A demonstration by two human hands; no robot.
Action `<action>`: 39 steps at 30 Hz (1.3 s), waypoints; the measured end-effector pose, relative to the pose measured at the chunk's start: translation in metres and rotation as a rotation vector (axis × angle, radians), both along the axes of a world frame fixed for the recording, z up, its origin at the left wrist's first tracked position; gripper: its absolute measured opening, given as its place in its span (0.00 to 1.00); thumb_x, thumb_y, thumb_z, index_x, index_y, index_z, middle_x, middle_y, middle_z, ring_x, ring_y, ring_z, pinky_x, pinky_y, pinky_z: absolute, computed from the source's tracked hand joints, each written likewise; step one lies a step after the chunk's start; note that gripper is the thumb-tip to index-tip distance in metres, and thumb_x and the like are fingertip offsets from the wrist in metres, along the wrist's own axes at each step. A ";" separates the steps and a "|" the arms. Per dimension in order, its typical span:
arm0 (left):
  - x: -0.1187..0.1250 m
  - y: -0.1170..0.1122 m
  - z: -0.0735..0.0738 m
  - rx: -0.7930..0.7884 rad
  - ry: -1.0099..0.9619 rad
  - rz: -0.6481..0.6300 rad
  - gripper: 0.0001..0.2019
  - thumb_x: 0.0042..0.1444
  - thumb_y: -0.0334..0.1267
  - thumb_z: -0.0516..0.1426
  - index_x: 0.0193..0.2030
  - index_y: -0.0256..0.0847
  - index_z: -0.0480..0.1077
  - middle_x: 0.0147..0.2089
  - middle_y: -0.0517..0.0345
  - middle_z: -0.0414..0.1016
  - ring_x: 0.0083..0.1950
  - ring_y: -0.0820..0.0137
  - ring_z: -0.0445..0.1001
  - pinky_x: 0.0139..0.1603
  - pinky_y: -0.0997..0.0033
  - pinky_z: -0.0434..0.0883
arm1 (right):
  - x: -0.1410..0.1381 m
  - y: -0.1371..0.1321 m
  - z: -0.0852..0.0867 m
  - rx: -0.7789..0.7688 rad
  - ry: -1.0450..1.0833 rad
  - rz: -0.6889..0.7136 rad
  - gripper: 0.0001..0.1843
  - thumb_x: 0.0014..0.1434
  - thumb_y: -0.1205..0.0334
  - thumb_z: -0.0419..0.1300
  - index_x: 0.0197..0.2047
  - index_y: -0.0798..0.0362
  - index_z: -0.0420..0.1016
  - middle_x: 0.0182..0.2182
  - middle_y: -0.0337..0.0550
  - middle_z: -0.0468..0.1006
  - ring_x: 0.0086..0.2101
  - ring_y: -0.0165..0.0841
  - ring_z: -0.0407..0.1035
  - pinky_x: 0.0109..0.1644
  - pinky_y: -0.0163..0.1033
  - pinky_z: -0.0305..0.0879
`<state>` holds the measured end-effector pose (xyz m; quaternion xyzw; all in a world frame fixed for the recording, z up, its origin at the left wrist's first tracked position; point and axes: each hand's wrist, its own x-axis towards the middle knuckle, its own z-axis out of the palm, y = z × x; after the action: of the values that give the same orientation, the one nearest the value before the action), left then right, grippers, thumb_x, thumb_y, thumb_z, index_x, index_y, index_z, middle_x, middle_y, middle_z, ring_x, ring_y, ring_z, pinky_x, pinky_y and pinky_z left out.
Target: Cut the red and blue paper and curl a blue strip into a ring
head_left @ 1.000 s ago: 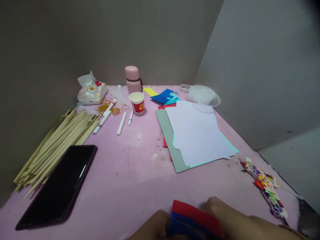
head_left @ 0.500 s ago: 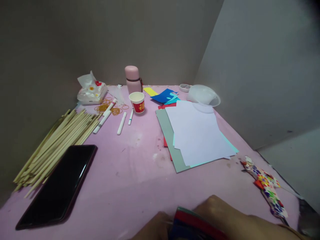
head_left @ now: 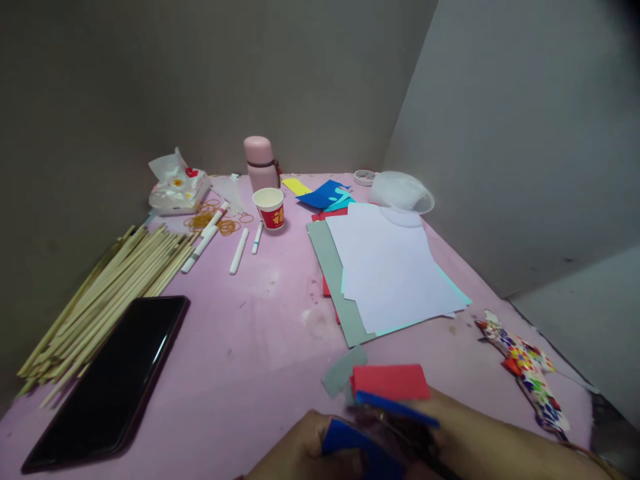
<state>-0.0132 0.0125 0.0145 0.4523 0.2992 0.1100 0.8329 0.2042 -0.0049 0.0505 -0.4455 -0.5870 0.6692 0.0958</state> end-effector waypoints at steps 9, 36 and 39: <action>-0.005 0.000 -0.008 -0.164 -0.012 0.121 0.15 0.47 0.48 0.62 0.35 0.38 0.77 0.29 0.59 0.77 0.31 0.72 0.72 0.38 0.74 0.67 | 0.017 -0.013 -0.049 -0.135 0.139 -0.155 0.30 0.46 0.53 0.67 0.51 0.54 0.67 0.26 0.32 0.66 0.22 0.22 0.57 0.24 0.27 0.53; -0.026 0.017 0.025 -0.171 0.144 0.619 0.24 0.52 0.42 0.60 0.55 0.41 0.62 0.29 0.55 0.81 0.26 0.67 0.78 0.31 0.66 0.75 | 0.050 0.052 -0.031 0.868 -0.606 -0.249 0.25 0.51 0.72 0.54 0.53 0.57 0.70 0.43 0.53 0.72 0.42 0.41 0.66 0.47 0.44 0.61; -0.031 0.021 0.023 -0.189 0.090 0.645 0.24 0.51 0.40 0.62 0.55 0.42 0.63 0.30 0.57 0.81 0.27 0.68 0.78 0.32 0.66 0.76 | 0.051 0.051 -0.029 0.936 -0.694 -0.201 0.24 0.50 0.76 0.53 0.51 0.56 0.71 0.49 0.56 0.68 0.49 0.45 0.60 0.51 0.48 0.57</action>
<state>-0.0445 0.0337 0.0375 0.2596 0.4723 0.3197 0.7793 0.2557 0.0460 0.0214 -0.6023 -0.7716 0.1417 0.1475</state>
